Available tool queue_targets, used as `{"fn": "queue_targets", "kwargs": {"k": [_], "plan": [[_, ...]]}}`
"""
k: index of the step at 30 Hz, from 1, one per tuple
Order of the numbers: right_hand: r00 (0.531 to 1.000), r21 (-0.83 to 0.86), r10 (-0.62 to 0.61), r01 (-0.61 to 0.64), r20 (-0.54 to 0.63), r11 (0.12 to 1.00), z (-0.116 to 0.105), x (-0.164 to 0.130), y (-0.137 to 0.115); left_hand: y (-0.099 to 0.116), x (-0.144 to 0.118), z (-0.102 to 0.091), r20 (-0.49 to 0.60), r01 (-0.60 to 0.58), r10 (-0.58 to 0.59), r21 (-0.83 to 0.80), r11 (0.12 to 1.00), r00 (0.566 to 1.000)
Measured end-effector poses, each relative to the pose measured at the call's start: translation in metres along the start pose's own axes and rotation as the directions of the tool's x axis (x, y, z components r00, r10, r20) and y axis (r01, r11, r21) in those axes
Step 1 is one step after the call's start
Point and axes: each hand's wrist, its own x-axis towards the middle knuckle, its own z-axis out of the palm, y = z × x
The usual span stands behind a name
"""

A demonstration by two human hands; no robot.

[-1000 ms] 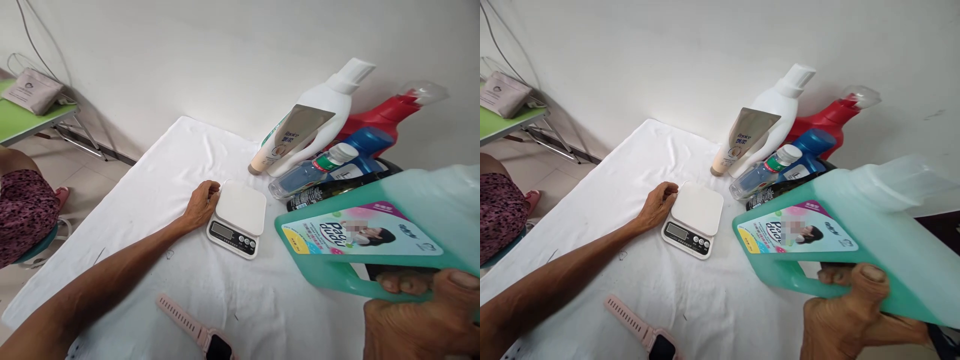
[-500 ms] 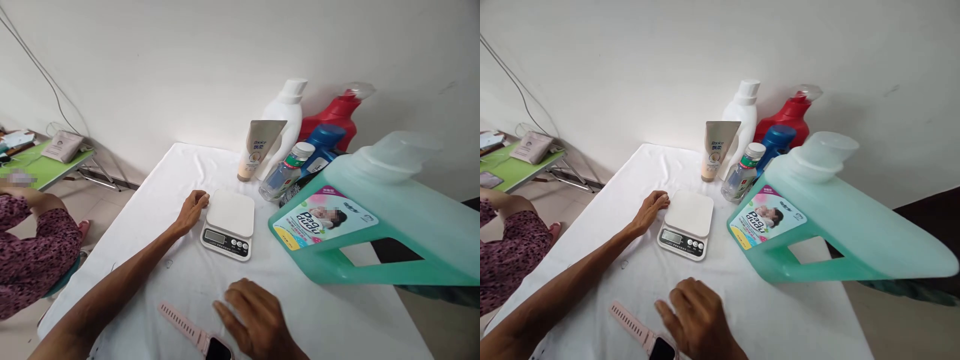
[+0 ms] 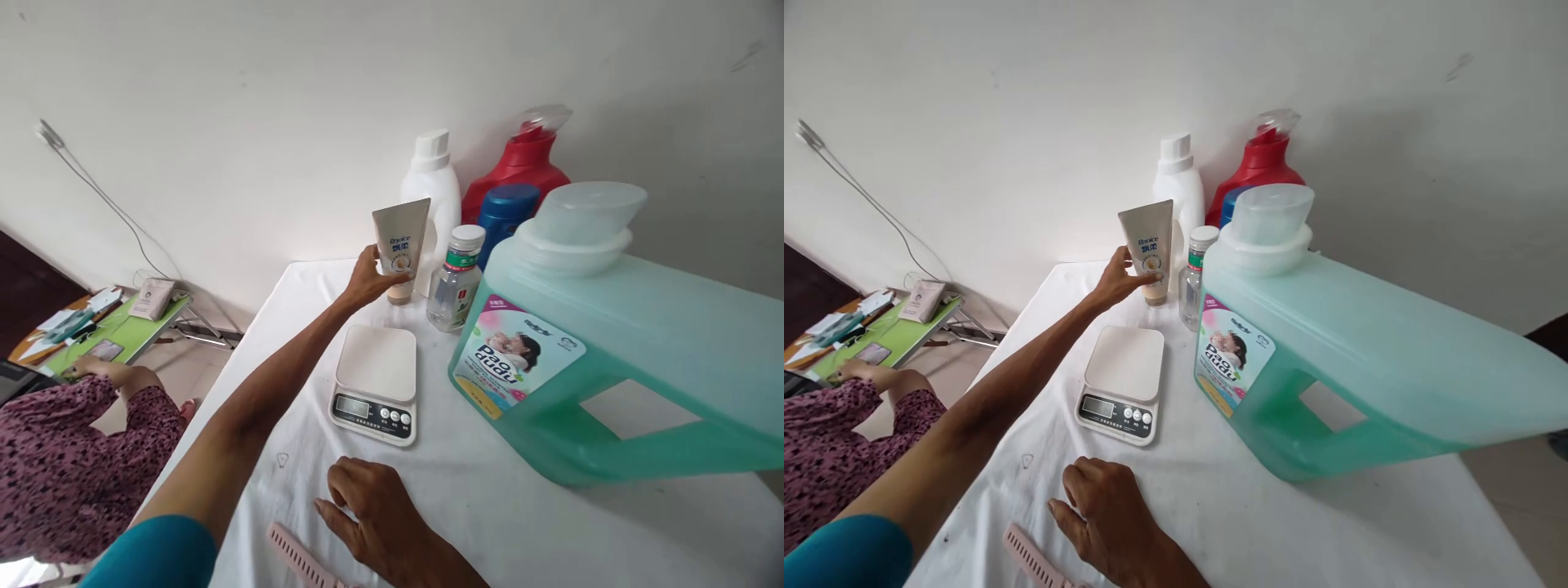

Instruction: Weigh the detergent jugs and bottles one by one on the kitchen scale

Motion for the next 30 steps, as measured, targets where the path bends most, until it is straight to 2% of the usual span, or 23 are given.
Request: {"fn": "queue_targets", "kwargs": {"k": [2,5,9,12,16,19,21,25,30], "plan": [[1.000,-0.026,-0.006,0.006,-0.010,1.000,0.001,0.001,0.000,-0.005,0.012,0.014,0.035,0.008,-0.009,0.011,1.000,0.999],[0.999,-0.058,-0.028,0.026,-0.034,0.998,0.003,0.002,0.000,-0.012,0.019,0.025,0.016,0.059,-0.059,-0.023,0.998,0.998],[0.997,-0.072,-0.060,0.056,-0.044,0.996,0.003,0.003,0.002,-0.022,0.018,0.026,-0.030,0.063,-0.066,-0.077,0.995,0.997],[0.996,-0.070,-0.072,0.068,-0.054,0.995,0.002,0.002,0.002,-0.025,0.011,0.016,-0.097,0.036,-0.049,-0.129,0.991,0.994],[0.993,-0.088,-0.098,0.092,-0.067,0.992,0.003,0.001,0.004,-0.013,-0.016,-0.019,-0.117,-0.053,0.029,-0.205,0.977,0.993],[0.990,-0.108,-0.117,0.109,-0.075,0.988,0.004,0.001,0.005,0.007,-0.051,-0.050,-0.025,-0.100,0.096,-0.225,0.969,0.995],[0.988,-0.123,-0.133,0.123,-0.079,0.985,0.004,0.001,0.005,0.019,-0.076,-0.063,0.033,-0.099,0.109,-0.235,0.967,0.993],[0.982,-0.129,-0.156,0.142,-0.106,0.981,0.004,0.003,0.005,0.027,-0.110,-0.066,0.076,-0.059,0.080,-0.242,0.969,0.994],[0.980,-0.130,-0.165,0.151,-0.110,0.980,0.004,0.004,0.004,0.026,-0.123,-0.057,0.093,-0.032,0.048,-0.163,0.986,0.994]]}}
